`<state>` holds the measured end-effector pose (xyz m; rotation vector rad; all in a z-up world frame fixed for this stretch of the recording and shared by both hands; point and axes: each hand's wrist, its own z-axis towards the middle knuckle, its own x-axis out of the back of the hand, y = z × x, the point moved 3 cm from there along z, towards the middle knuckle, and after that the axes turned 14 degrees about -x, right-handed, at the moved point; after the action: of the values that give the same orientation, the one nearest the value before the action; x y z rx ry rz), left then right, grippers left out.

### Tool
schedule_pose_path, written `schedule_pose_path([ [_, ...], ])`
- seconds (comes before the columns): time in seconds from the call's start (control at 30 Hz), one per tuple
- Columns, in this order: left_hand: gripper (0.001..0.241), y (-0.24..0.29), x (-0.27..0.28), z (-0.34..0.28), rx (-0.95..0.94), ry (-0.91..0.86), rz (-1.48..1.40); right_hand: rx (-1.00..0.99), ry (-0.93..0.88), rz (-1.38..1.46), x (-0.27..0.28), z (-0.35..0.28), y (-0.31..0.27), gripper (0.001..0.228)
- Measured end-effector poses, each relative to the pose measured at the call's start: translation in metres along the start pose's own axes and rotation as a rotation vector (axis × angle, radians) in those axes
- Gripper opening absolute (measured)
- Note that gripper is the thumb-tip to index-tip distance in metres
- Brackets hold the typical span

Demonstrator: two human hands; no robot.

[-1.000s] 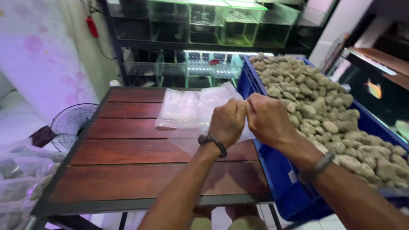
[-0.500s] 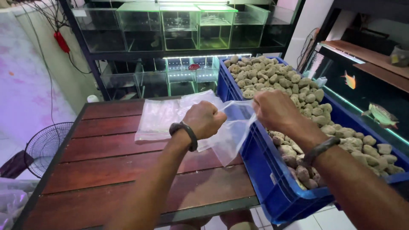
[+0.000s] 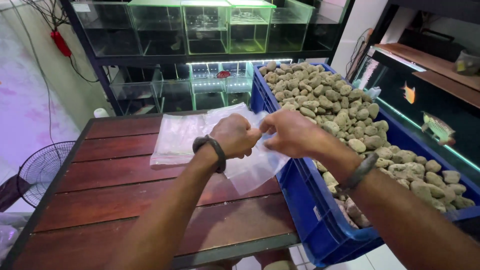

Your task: The person picks up several rocks from a large blue crate and places them into small plastic bags, eventually sealing the bags and placing them into a grey bin.

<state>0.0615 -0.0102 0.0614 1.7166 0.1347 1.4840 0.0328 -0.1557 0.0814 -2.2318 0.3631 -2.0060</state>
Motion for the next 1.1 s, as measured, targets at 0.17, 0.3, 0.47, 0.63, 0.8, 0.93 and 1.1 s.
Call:
schedule_pose_path([
  [0.17,0.029,0.002,0.005,-0.010,-0.233,0.090,0.185,-0.030,-0.063,-0.054,-0.002,0.010,0.011,0.077],
  [0.3,0.021,0.025,0.005,-0.035,-0.763,0.130,0.250,0.074,-0.142,0.016,0.011,0.001,0.005,0.065],
  [0.47,0.026,0.023,-0.009,-0.035,-0.995,-0.043,0.272,0.166,-0.280,0.065,0.027,-0.017,0.009,0.033],
  [0.63,0.015,0.026,-0.026,-0.016,-1.098,-0.103,0.244,0.087,-0.327,0.063,0.041,-0.028,0.034,0.031],
  [0.8,0.017,0.037,-0.031,-0.020,-1.113,-0.185,0.228,0.091,-0.091,0.065,0.076,-0.060,0.106,0.051],
  [0.93,0.023,0.036,-0.035,-0.026,-1.118,-0.240,0.162,-0.390,0.012,-0.131,0.062,-0.091,0.205,0.061],
  [1.1,0.027,0.040,-0.040,-0.027,-1.043,-0.324,0.166,-0.618,0.047,-0.137,0.015,-0.127,0.267,0.081],
])
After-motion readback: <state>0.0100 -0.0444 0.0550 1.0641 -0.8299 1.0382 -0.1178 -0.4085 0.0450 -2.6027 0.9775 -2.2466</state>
